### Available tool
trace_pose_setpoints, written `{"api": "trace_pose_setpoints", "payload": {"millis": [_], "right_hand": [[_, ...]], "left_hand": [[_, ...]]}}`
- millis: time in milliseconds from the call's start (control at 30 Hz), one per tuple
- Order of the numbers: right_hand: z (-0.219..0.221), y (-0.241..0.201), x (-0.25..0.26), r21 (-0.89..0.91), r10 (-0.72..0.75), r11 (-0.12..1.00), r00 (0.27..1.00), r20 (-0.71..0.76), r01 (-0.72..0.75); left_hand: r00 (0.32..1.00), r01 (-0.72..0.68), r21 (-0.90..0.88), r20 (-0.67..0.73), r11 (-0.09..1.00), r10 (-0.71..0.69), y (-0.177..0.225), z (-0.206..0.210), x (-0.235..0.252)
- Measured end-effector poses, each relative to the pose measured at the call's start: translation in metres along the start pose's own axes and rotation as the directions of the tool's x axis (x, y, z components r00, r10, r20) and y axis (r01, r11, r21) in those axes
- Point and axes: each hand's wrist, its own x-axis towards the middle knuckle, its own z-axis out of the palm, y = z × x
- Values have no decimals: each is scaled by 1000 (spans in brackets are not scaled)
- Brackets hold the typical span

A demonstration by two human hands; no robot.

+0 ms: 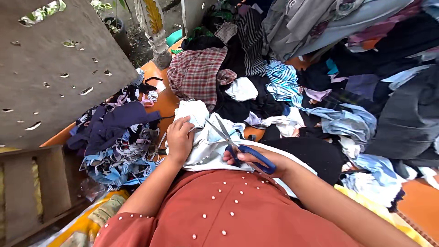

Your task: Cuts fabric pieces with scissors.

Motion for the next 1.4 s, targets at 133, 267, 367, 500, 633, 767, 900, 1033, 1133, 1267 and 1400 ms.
{"api": "trace_pose_setpoints", "payload": {"millis": [133,267,367,500,633,767,900,1033,1133,1267,1400], "right_hand": [[-2,-3,-12,-55,55,997,998,2,-55],[14,-1,-10,128,-67,989,993,-94,78],[20,-4,-9,241,-135,961,991,-7,133],[23,2,-14,244,9,970,999,42,-19],[15,4,-24,246,99,964,995,8,-98],[14,6,-24,196,96,976,995,-5,-93],[11,6,-10,172,80,982,996,-32,-73],[9,2,1,119,41,992,995,-92,-30],[11,-4,9,53,40,998,993,-114,-34],[15,-10,19,33,52,998,989,-140,-48],[18,-15,24,17,81,997,983,-167,-79]], "left_hand": [[999,31,80,37,996,-34,10,-11,3],[992,-91,103,101,991,81,27,-26,-5],[952,-272,117,178,955,249,28,-27,-11],[912,-283,162,349,945,213,37,-30,-9],[884,-240,234,453,942,113,50,-27,-4],[941,-219,249,308,943,138,46,-19,-4],[970,-165,259,218,952,109,44,-19,8],[965,-137,265,254,954,68,46,-16,26],[958,-125,226,281,966,58,40,-8,32],[979,-190,168,107,967,174,17,9,24],[979,-204,121,18,971,203,9,14,18]]}}
